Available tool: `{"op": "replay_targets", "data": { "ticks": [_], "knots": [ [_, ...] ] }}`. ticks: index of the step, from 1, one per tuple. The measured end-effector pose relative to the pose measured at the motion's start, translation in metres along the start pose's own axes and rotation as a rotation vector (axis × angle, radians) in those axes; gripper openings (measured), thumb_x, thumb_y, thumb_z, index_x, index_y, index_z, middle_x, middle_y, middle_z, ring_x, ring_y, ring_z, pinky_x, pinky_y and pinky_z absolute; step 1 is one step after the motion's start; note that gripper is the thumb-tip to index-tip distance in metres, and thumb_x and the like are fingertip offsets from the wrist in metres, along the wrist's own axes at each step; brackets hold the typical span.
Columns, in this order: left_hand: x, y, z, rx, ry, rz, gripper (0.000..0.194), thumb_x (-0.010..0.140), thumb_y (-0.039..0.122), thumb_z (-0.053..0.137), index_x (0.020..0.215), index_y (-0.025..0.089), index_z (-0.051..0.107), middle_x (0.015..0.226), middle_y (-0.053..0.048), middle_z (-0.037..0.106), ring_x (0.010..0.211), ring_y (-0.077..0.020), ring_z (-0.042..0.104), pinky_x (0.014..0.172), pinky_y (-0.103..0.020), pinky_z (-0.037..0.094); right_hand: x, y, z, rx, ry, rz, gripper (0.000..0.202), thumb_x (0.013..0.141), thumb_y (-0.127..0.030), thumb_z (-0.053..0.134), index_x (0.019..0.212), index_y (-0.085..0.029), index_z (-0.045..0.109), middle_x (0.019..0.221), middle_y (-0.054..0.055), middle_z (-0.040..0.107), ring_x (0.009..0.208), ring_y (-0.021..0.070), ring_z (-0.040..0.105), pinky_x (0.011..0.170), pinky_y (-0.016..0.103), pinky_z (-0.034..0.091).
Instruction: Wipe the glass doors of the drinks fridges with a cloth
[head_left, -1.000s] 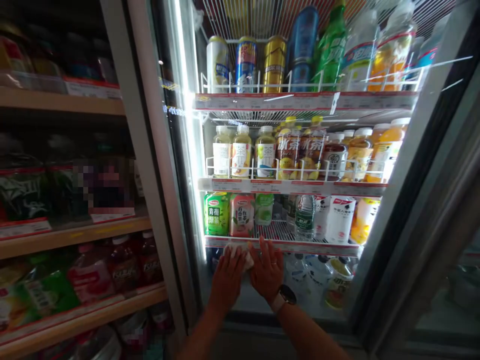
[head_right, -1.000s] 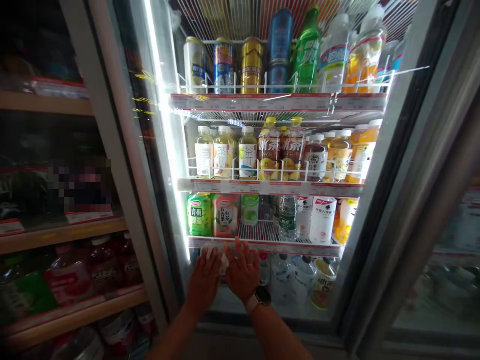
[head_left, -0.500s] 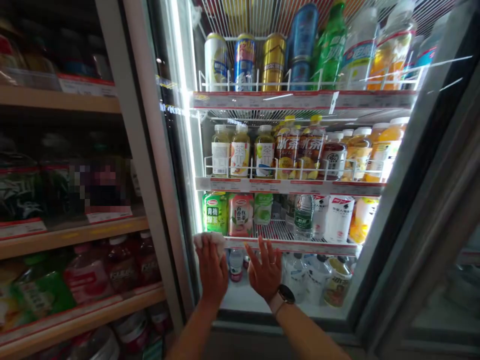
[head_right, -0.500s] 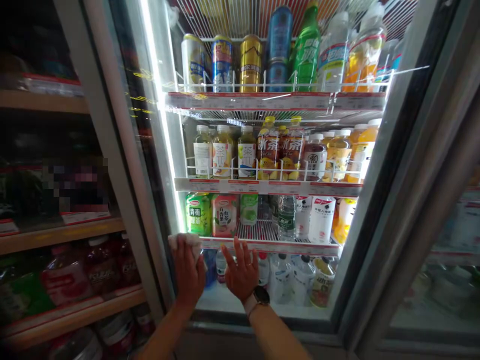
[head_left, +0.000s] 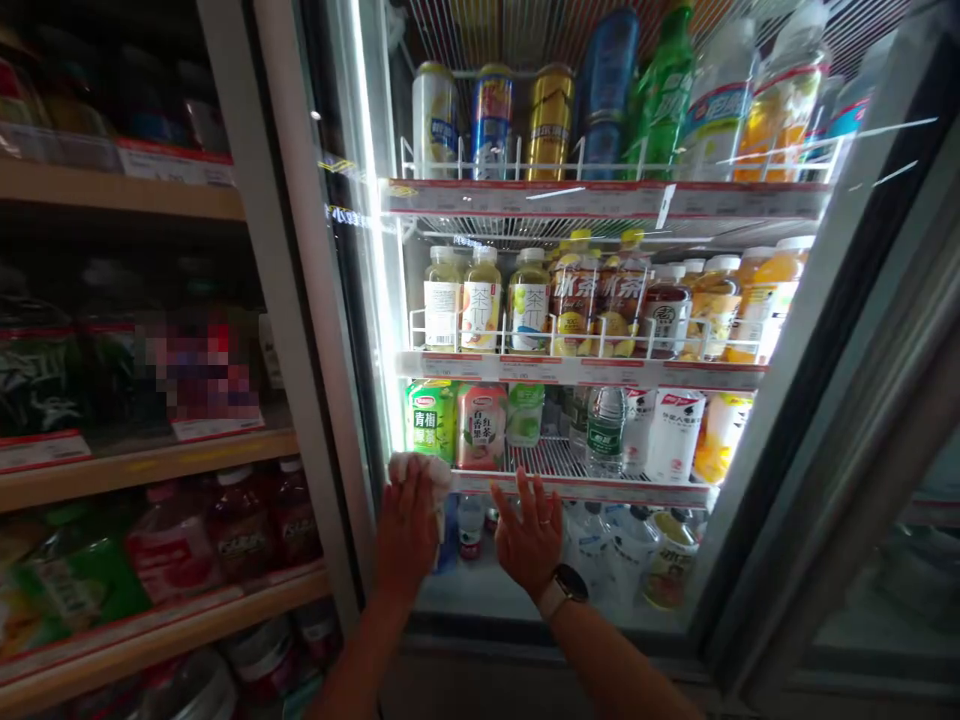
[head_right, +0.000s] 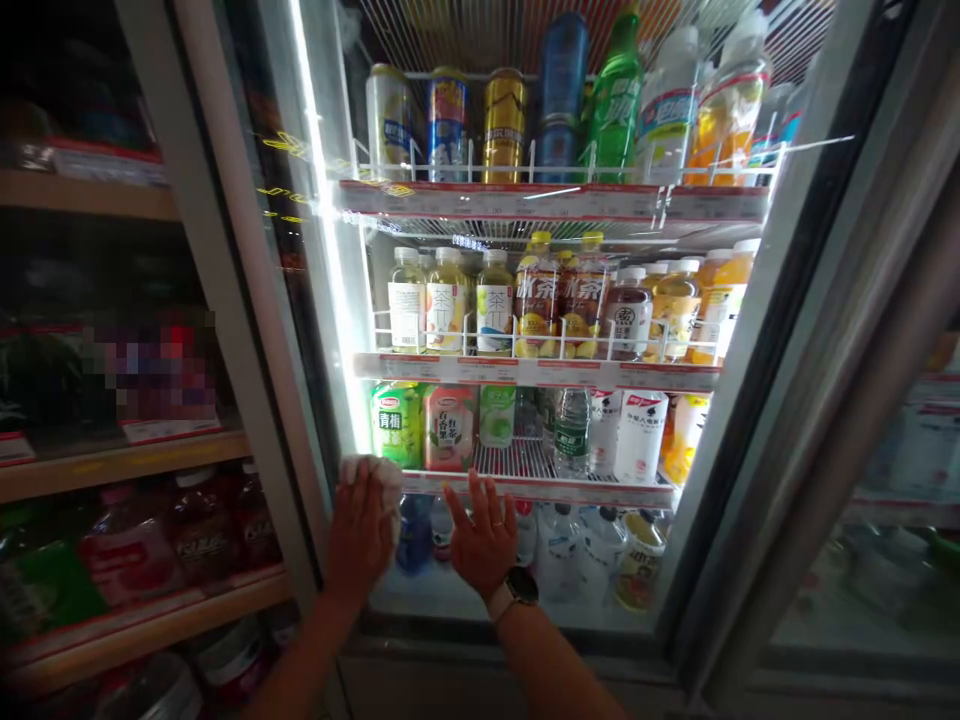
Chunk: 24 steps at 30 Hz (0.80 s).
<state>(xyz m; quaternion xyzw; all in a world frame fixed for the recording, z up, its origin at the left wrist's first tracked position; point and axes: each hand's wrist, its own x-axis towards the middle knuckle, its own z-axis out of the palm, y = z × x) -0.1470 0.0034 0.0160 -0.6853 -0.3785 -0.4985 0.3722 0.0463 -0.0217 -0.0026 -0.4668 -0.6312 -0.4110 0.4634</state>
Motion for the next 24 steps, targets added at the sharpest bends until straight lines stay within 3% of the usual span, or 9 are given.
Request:
{"op": "replay_targets", "data": {
  "ticks": [3,6,12,15,20,24],
  "knots": [
    [0.014,-0.007,-0.004,-0.061,0.045,-0.19,0.066,0.095,0.016,0.042,0.154,0.017,0.012,0.16,-0.013,0.017,0.148,-0.0242,0.016,0.121,-0.044,0.021,0.001,-0.001,-0.001,0.002,0.019,-0.004,0.067,0.087,-0.022,0.045,0.151,-0.032,0.029,0.15,0.008,0.045,0.141,0.0277,0.034,0.114,0.046,0.023],
    [0.014,0.006,0.002,-0.12,0.086,-0.259,0.066,0.095,0.017,0.043,0.154,0.018,0.013,0.161,-0.011,0.014,0.148,-0.0239,0.014,0.122,-0.045,0.02,0.001,-0.001,0.0,0.0,0.018,-0.001,0.066,0.087,-0.022,0.045,0.151,-0.033,0.029,0.148,0.008,0.047,0.141,0.0273,0.034,0.113,0.047,0.024],
    [-0.017,0.054,0.024,-0.144,0.065,-0.051,0.065,0.094,0.014,0.045,0.153,0.016,0.017,0.16,-0.011,0.02,0.148,-0.0252,0.015,0.122,-0.044,0.022,-0.001,0.0,0.002,-0.009,0.013,0.003,0.066,0.088,-0.025,0.045,0.151,-0.033,0.028,0.149,0.008,0.046,0.14,0.0278,0.036,0.113,0.047,0.025],
    [-0.028,0.064,0.025,-0.13,0.023,0.011,0.064,0.093,0.011,0.044,0.153,0.015,0.02,0.159,-0.01,0.022,0.148,-0.0271,0.012,0.12,-0.043,0.026,-0.003,0.0,0.004,-0.005,0.017,0.003,0.065,0.088,-0.025,0.046,0.151,-0.033,0.028,0.15,0.009,0.044,0.139,0.0284,0.038,0.113,0.047,0.024],
    [-0.015,0.042,0.016,-0.107,-0.032,0.03,0.065,0.094,0.012,0.04,0.154,0.018,0.017,0.158,-0.008,0.027,0.147,-0.0246,0.018,0.121,-0.042,0.024,-0.003,0.0,0.003,-0.003,0.02,0.006,0.066,0.087,-0.023,0.045,0.15,-0.033,0.03,0.151,0.008,0.044,0.14,0.0283,0.037,0.113,0.047,0.025],
    [0.014,0.01,0.001,-0.165,0.046,-0.251,0.064,0.096,0.018,0.038,0.154,0.02,0.011,0.161,-0.01,0.015,0.149,-0.0233,0.014,0.122,-0.045,0.018,-0.002,0.0,0.002,-0.003,0.009,-0.007,0.066,0.087,-0.024,0.046,0.151,-0.032,0.029,0.15,0.008,0.045,0.141,0.0275,0.035,0.113,0.046,0.025]
  ]
}}
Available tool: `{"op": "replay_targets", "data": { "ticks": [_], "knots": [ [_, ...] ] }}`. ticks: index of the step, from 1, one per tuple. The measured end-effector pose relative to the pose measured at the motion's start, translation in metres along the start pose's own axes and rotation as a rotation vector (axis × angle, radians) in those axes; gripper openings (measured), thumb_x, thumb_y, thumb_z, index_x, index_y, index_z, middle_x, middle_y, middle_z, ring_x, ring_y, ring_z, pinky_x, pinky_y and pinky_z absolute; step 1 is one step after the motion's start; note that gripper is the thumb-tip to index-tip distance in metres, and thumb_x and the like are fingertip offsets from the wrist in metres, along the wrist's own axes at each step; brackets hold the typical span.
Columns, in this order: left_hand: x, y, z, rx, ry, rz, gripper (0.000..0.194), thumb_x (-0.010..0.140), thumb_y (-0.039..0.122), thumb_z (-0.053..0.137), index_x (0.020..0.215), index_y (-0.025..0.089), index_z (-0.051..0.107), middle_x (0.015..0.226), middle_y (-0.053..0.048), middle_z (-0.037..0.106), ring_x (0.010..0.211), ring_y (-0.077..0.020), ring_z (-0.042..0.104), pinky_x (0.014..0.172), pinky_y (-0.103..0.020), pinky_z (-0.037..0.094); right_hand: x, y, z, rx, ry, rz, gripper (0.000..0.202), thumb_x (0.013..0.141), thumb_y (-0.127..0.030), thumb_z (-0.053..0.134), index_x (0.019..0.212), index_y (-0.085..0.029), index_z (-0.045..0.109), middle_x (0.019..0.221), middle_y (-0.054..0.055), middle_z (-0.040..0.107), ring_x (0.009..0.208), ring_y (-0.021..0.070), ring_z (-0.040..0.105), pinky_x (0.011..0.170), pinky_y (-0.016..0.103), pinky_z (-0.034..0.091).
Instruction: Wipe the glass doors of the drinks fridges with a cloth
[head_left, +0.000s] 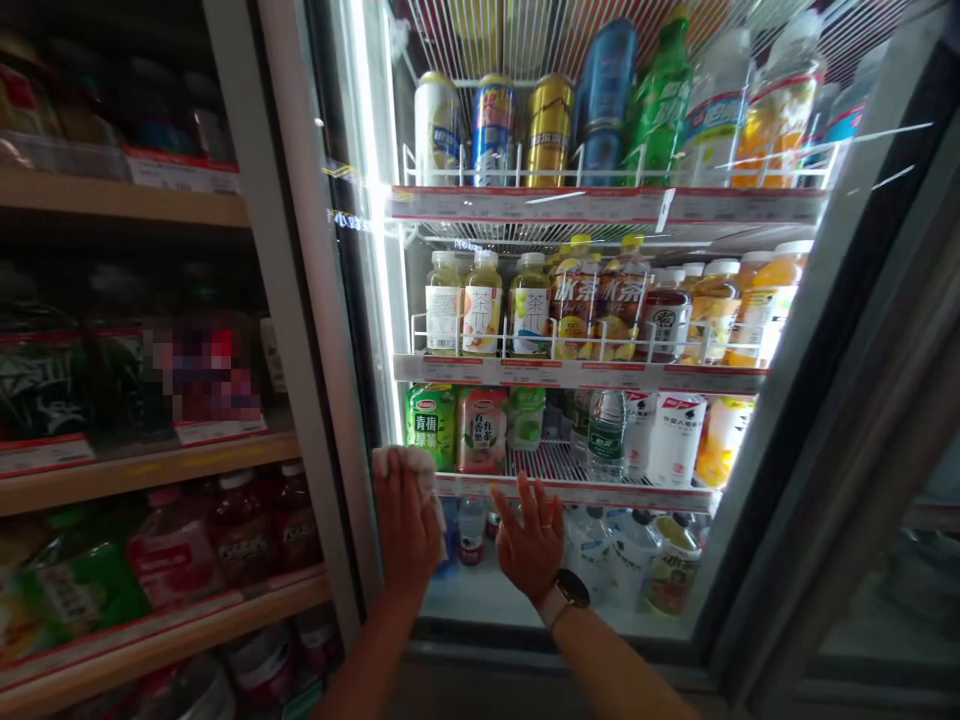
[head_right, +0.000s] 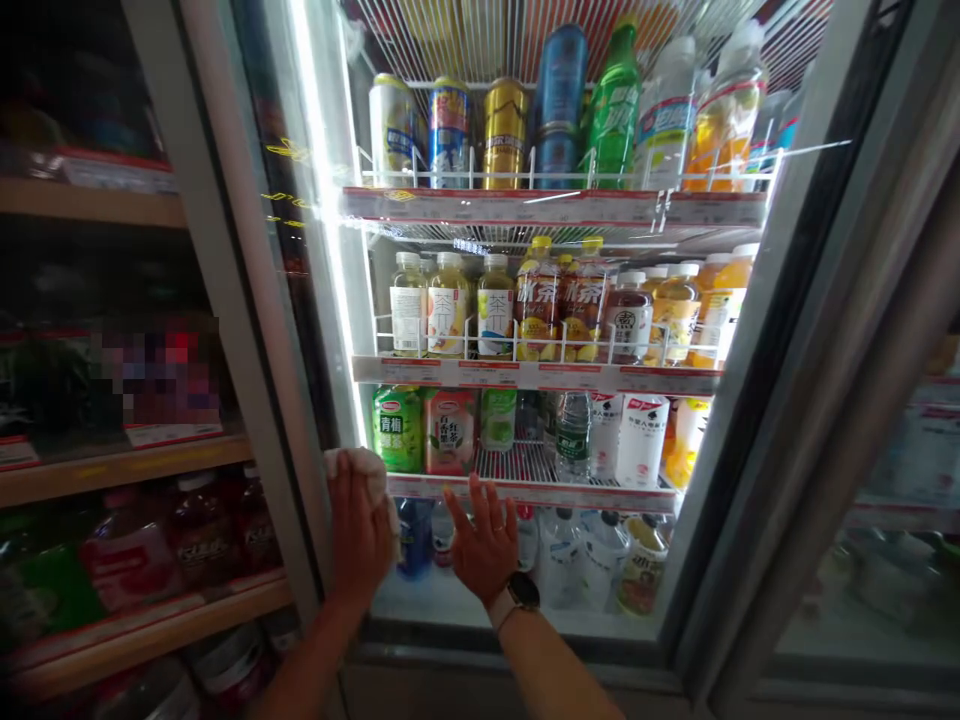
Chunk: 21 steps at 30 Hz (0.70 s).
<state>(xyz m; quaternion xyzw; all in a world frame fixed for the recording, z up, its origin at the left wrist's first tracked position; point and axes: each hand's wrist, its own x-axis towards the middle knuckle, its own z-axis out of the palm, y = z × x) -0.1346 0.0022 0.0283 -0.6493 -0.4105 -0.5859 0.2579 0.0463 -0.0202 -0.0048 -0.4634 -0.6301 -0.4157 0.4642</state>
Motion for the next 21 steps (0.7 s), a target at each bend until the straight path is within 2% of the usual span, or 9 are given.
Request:
{"op": "replay_targets", "data": {
  "ticks": [2,5,8,11,15,18,21],
  "knots": [
    [0.012,-0.005,-0.005,-0.029,0.042,-0.121,0.065,0.097,0.02,0.04,0.155,0.021,0.01,0.162,-0.01,0.013,0.149,-0.0233,0.013,0.122,-0.047,0.017,0.001,0.0,-0.001,-0.008,-0.001,-0.003,0.066,0.087,-0.023,0.046,0.151,-0.032,0.029,0.149,0.009,0.046,0.141,0.0272,0.035,0.113,0.047,0.025],
    [0.011,-0.001,-0.002,-0.032,0.064,-0.128,0.065,0.096,0.019,0.042,0.154,0.021,0.012,0.162,-0.011,0.014,0.149,-0.0242,0.013,0.122,-0.048,0.016,0.003,-0.001,-0.002,-0.007,0.012,0.0,0.066,0.088,-0.023,0.046,0.151,-0.032,0.029,0.147,0.009,0.047,0.142,0.0269,0.034,0.113,0.047,0.025],
    [-0.012,0.012,0.012,-0.013,0.048,-0.003,0.066,0.095,0.017,0.043,0.154,0.019,0.013,0.161,-0.01,0.014,0.149,-0.0249,0.013,0.122,-0.048,0.018,0.003,-0.001,-0.002,0.011,0.023,0.007,0.065,0.088,-0.022,0.046,0.15,-0.033,0.031,0.147,0.009,0.048,0.142,0.0255,0.034,0.114,0.046,0.025],
    [-0.047,0.028,0.025,0.007,-0.028,0.162,0.067,0.094,0.013,0.044,0.154,0.018,0.016,0.16,-0.01,0.02,0.148,-0.025,0.014,0.122,-0.046,0.021,0.002,-0.001,0.0,0.015,0.014,0.008,0.064,0.088,-0.022,0.045,0.15,-0.033,0.032,0.148,0.009,0.047,0.141,0.0256,0.034,0.114,0.046,0.024],
    [-0.079,0.036,0.03,0.059,-0.103,0.322,0.067,0.089,0.005,0.042,0.153,0.015,0.021,0.159,-0.009,0.021,0.147,-0.0282,0.015,0.117,-0.043,0.033,0.0,0.0,0.001,0.032,0.018,0.016,0.06,0.091,-0.028,0.042,0.149,-0.032,0.034,0.15,0.009,0.044,0.141,0.0274,0.035,0.113,0.046,0.024],
    [-0.074,0.029,0.024,0.086,-0.12,0.412,0.064,0.09,0.006,0.04,0.152,0.013,0.024,0.158,-0.008,0.023,0.146,-0.0286,0.017,0.117,-0.042,0.032,0.001,0.001,0.0,0.034,0.005,0.004,0.061,0.091,-0.029,0.042,0.15,-0.033,0.03,0.152,0.009,0.042,0.142,0.0278,0.034,0.114,0.047,0.024],
    [-0.048,0.018,0.014,0.123,-0.128,0.412,0.062,0.093,0.011,0.041,0.152,0.015,0.023,0.158,-0.008,0.026,0.147,-0.027,0.017,0.121,-0.041,0.023,0.001,0.001,-0.001,0.024,-0.001,0.004,0.063,0.09,-0.027,0.043,0.151,-0.032,0.028,0.152,0.009,0.041,0.142,0.0274,0.033,0.114,0.047,0.023]
  ]
}}
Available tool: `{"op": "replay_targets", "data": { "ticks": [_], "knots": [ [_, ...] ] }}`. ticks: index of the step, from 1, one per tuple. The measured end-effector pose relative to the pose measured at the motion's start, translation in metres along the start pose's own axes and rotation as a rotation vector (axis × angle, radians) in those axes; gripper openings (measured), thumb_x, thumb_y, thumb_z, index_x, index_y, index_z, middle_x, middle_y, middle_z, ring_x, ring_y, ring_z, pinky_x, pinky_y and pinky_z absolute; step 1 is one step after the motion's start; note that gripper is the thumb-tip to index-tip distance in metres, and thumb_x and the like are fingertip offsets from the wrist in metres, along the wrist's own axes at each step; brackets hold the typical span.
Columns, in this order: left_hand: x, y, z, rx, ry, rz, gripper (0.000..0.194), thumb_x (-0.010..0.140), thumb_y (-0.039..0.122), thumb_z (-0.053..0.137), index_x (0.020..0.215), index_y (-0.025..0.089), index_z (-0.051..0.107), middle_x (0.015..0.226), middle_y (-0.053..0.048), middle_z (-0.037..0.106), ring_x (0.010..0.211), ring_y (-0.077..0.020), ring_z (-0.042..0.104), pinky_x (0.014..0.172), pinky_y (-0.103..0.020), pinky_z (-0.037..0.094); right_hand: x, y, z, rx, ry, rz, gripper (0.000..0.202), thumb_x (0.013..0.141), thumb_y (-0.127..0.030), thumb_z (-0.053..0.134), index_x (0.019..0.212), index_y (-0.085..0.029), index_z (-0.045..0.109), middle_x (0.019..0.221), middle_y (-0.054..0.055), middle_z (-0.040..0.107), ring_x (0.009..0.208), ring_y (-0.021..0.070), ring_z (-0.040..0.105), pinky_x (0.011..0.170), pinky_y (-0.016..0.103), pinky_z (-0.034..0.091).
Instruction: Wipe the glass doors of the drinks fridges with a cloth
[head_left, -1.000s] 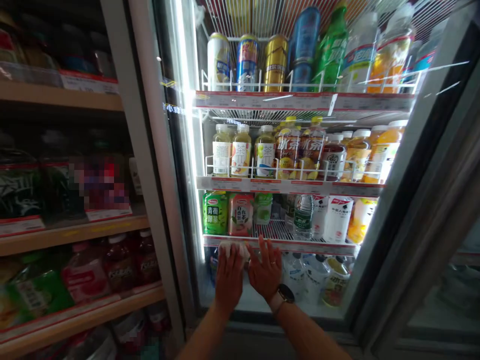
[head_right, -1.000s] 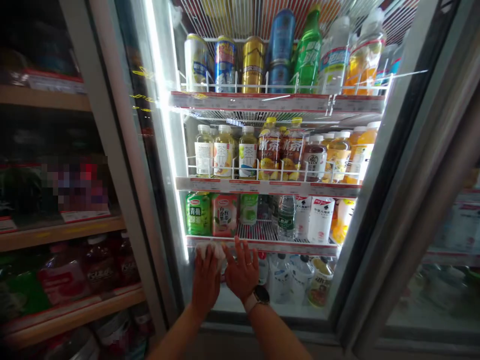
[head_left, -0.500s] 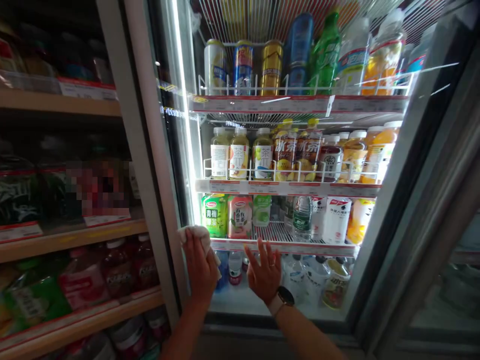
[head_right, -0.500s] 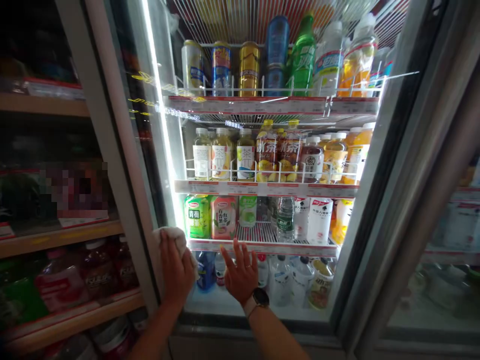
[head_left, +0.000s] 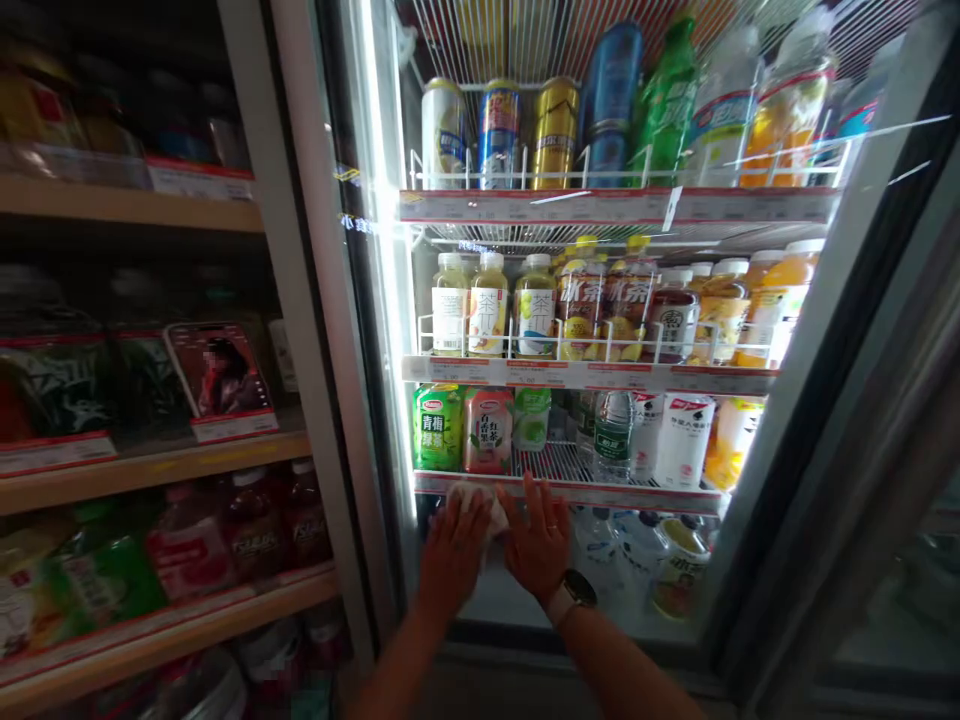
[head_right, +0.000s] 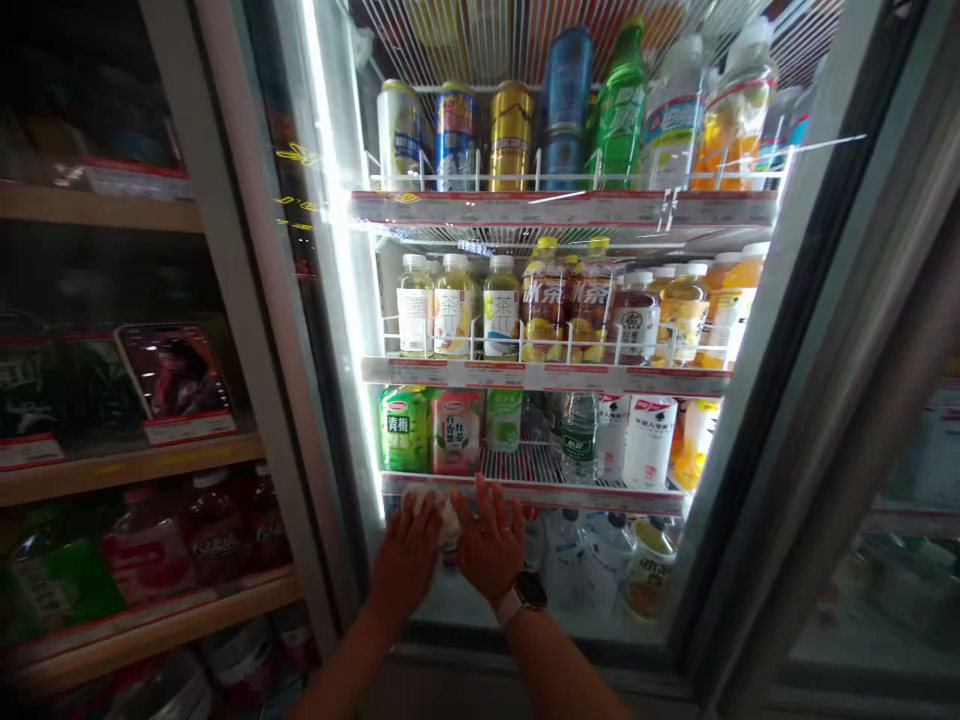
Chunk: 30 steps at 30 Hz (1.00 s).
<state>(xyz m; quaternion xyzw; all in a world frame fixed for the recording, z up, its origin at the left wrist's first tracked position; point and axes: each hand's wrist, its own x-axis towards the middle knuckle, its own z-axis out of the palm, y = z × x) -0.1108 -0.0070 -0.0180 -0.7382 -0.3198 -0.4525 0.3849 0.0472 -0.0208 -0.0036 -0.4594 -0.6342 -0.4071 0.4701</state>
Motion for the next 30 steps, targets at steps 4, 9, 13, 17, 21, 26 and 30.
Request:
{"op": "replay_targets", "data": {
  "ticks": [4,9,13,17,21,26,30],
  "knots": [
    [0.033,-0.028,-0.017,-0.02,0.058,-0.271,0.064,0.095,0.016,0.041,0.154,0.015,0.016,0.159,-0.013,0.023,0.147,-0.0254,0.019,0.121,-0.045,0.02,0.0,-0.001,-0.001,0.001,-0.006,0.002,0.064,0.089,-0.023,0.043,0.151,-0.033,0.029,0.152,0.008,0.042,0.142,0.0265,0.033,0.114,0.046,0.022],
    [0.048,-0.032,-0.021,-0.178,0.141,-0.46,0.061,0.096,0.017,0.034,0.154,0.019,0.017,0.16,-0.01,0.022,0.148,-0.0247,0.018,0.121,-0.047,0.022,0.002,-0.002,-0.002,-0.012,0.003,-0.002,0.066,0.088,-0.022,0.044,0.151,-0.032,0.029,0.152,0.008,0.042,0.142,0.0267,0.034,0.114,0.046,0.024],
    [0.027,-0.006,-0.006,-0.159,0.121,-0.347,0.065,0.094,0.019,0.044,0.154,0.017,0.017,0.159,-0.011,0.026,0.148,-0.0271,0.017,0.119,-0.047,0.027,0.002,-0.002,-0.001,-0.018,0.021,-0.002,0.066,0.088,-0.022,0.043,0.151,-0.032,0.027,0.151,0.008,0.043,0.142,0.0263,0.033,0.115,0.046,0.023],
    [-0.009,0.028,0.008,-0.134,0.053,-0.164,0.063,0.093,0.013,0.044,0.152,0.014,0.022,0.157,-0.01,0.029,0.148,-0.0284,0.016,0.116,-0.043,0.034,0.0,0.0,0.0,-0.001,0.025,0.002,0.063,0.09,-0.026,0.041,0.151,-0.033,0.027,0.151,0.007,0.043,0.142,0.0268,0.034,0.114,0.046,0.023],
    [-0.029,0.034,0.013,-0.062,0.018,-0.062,0.062,0.092,0.007,0.041,0.151,0.011,0.024,0.157,-0.01,0.029,0.147,-0.0285,0.018,0.112,-0.039,0.04,-0.001,0.001,0.0,0.027,0.01,-0.005,0.059,0.092,-0.031,0.039,0.151,-0.033,0.029,0.153,0.008,0.04,0.142,0.0288,0.034,0.114,0.048,0.023],
    [-0.008,-0.009,0.003,-0.006,0.014,-0.026,0.062,0.094,0.012,0.041,0.152,0.016,0.022,0.155,-0.009,0.033,0.146,-0.0227,0.018,0.12,-0.038,0.027,0.0,0.0,0.0,0.016,0.003,-0.004,0.064,0.09,-0.025,0.043,0.151,-0.034,0.026,0.156,0.007,0.034,0.145,0.0268,0.029,0.115,0.046,0.022],
    [0.026,-0.049,-0.016,-0.073,0.091,-0.386,0.064,0.097,0.02,0.037,0.154,0.017,0.01,0.16,-0.012,0.016,0.148,-0.0245,0.015,0.122,-0.045,0.019,0.002,-0.002,-0.002,-0.011,0.003,-0.004,0.067,0.088,-0.022,0.044,0.152,-0.034,0.025,0.155,0.006,0.036,0.144,0.027,0.03,0.115,0.047,0.023]
  ]
}}
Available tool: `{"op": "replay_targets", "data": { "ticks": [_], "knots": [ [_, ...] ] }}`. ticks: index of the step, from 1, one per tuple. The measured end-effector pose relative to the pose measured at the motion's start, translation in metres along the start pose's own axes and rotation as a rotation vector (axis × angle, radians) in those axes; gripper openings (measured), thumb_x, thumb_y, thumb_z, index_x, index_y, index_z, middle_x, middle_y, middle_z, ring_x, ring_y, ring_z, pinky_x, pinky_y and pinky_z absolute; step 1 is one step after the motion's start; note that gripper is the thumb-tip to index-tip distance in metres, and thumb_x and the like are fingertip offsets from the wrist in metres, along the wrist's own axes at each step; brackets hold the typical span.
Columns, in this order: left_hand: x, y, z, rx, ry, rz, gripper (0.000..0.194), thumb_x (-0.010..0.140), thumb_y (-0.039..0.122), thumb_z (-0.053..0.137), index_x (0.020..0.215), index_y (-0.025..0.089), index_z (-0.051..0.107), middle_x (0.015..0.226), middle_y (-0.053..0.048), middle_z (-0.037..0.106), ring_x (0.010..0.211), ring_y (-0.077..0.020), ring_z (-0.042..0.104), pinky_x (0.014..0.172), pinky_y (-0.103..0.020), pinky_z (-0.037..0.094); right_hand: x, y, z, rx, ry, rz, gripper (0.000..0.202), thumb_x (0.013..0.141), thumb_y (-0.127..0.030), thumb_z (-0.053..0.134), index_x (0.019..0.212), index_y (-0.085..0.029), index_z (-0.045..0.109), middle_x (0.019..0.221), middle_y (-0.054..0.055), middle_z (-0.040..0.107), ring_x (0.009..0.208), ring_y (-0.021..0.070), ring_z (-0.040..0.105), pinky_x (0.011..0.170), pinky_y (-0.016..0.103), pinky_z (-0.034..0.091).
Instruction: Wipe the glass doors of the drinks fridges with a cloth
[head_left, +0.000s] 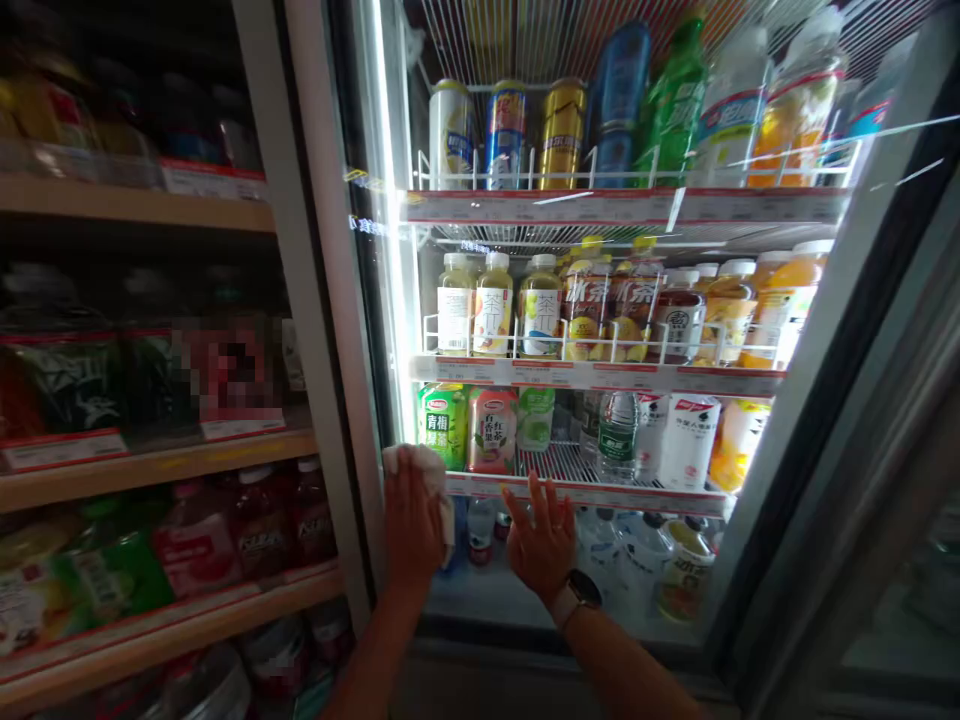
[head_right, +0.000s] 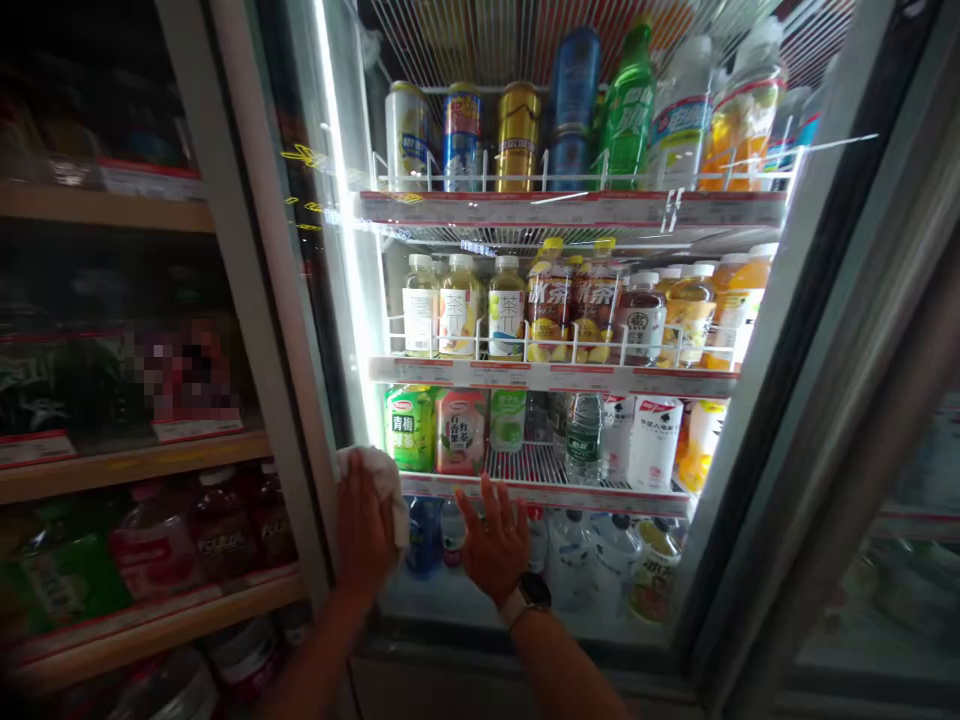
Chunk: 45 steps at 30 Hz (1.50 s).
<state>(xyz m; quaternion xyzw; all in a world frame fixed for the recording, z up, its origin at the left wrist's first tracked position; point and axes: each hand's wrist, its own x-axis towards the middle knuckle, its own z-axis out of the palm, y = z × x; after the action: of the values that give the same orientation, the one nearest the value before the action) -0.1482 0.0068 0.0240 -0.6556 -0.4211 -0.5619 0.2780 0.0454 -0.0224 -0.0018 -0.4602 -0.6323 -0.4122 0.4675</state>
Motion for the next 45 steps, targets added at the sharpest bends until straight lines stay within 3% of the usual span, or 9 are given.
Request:
{"op": "replay_targets", "data": {
  "ticks": [5,11,15,19,25,30,37,42,45],
  "knots": [
    [0.011,0.007,-0.003,-0.121,0.08,-0.175,0.065,0.098,0.025,0.039,0.155,0.018,0.008,0.162,-0.014,0.013,0.149,-0.0275,0.011,0.122,-0.05,0.014,-0.002,0.0,0.001,-0.02,-0.005,0.002,0.068,0.087,-0.021,0.044,0.151,-0.033,0.026,0.153,0.007,0.04,0.142,0.0283,0.033,0.114,0.048,0.025],
    [-0.051,0.042,0.026,-0.039,-0.019,0.14,0.072,0.093,0.027,0.049,0.154,0.013,0.014,0.159,-0.016,0.021,0.148,-0.0311,0.015,0.116,-0.05,0.03,-0.005,0.002,0.005,-0.011,-0.007,0.01,0.065,0.088,-0.026,0.045,0.151,-0.034,0.029,0.152,0.007,0.041,0.141,0.0287,0.035,0.113,0.048,0.025],
    [-0.073,0.042,0.027,0.03,-0.147,0.333,0.069,0.087,0.012,0.042,0.153,0.014,0.02,0.156,-0.012,0.03,0.147,-0.0287,0.018,0.115,-0.045,0.034,-0.003,0.003,0.003,-0.004,0.02,-0.01,0.063,0.09,-0.029,0.043,0.151,-0.033,0.029,0.152,0.008,0.042,0.14,0.0289,0.036,0.113,0.046,0.026],
    [-0.049,0.016,0.01,0.074,-0.182,0.473,0.07,0.086,0.012,0.041,0.153,0.015,0.022,0.158,-0.007,0.029,0.148,-0.024,0.016,0.119,-0.038,0.026,-0.001,0.002,0.0,-0.006,-0.007,-0.005,0.065,0.089,-0.026,0.044,0.152,-0.033,0.026,0.152,0.008,0.042,0.141,0.0289,0.035,0.113,0.047,0.025],
    [-0.001,-0.022,-0.012,0.039,-0.015,0.028,0.07,0.092,0.017,0.036,0.154,0.012,0.005,0.162,-0.011,0.004,0.149,-0.0259,0.007,0.122,-0.045,0.016,-0.003,0.0,0.002,-0.002,-0.008,0.008,0.068,0.087,-0.023,0.045,0.151,-0.035,0.027,0.153,0.006,0.04,0.141,0.028,0.035,0.114,0.047,0.023],
    [-0.02,0.0,0.006,-0.048,0.041,-0.025,0.066,0.095,0.018,0.037,0.154,0.014,0.008,0.162,-0.013,0.007,0.149,-0.0262,0.007,0.122,-0.047,0.015,-0.002,0.0,0.002,-0.007,-0.011,0.007,0.068,0.087,-0.023,0.046,0.15,-0.038,0.028,0.153,0.006,0.04,0.142,0.0277,0.034,0.114,0.047,0.024],
    [-0.065,0.047,0.029,-0.01,-0.058,0.178,0.068,0.094,0.021,0.047,0.153,0.014,0.015,0.159,-0.014,0.022,0.148,-0.0295,0.012,0.117,-0.049,0.03,-0.002,0.001,0.001,-0.01,-0.006,0.008,0.065,0.089,-0.027,0.045,0.151,-0.036,0.027,0.152,0.007,0.042,0.14,0.0283,0.037,0.113,0.046,0.024],
    [-0.047,0.029,0.018,0.073,-0.095,0.414,0.063,0.092,0.012,0.042,0.152,0.018,0.024,0.157,-0.006,0.029,0.147,-0.0245,0.015,0.12,-0.04,0.024,-0.005,0.003,0.003,-0.019,-0.003,-0.015,0.065,0.091,-0.027,0.041,0.153,-0.025,0.022,0.151,0.011,0.044,0.143,0.0283,0.033,0.114,0.046,0.023],
    [-0.02,0.006,0.005,0.087,-0.074,0.284,0.065,0.094,0.015,0.041,0.154,0.018,0.017,0.158,-0.009,0.026,0.147,-0.0227,0.016,0.122,-0.041,0.019,-0.004,0.003,0.003,-0.032,-0.011,-0.015,0.066,0.091,-0.024,0.044,0.153,-0.025,0.022,0.152,0.01,0.041,0.144,0.0275,0.031,0.115,0.045,0.021]
  ]
}}
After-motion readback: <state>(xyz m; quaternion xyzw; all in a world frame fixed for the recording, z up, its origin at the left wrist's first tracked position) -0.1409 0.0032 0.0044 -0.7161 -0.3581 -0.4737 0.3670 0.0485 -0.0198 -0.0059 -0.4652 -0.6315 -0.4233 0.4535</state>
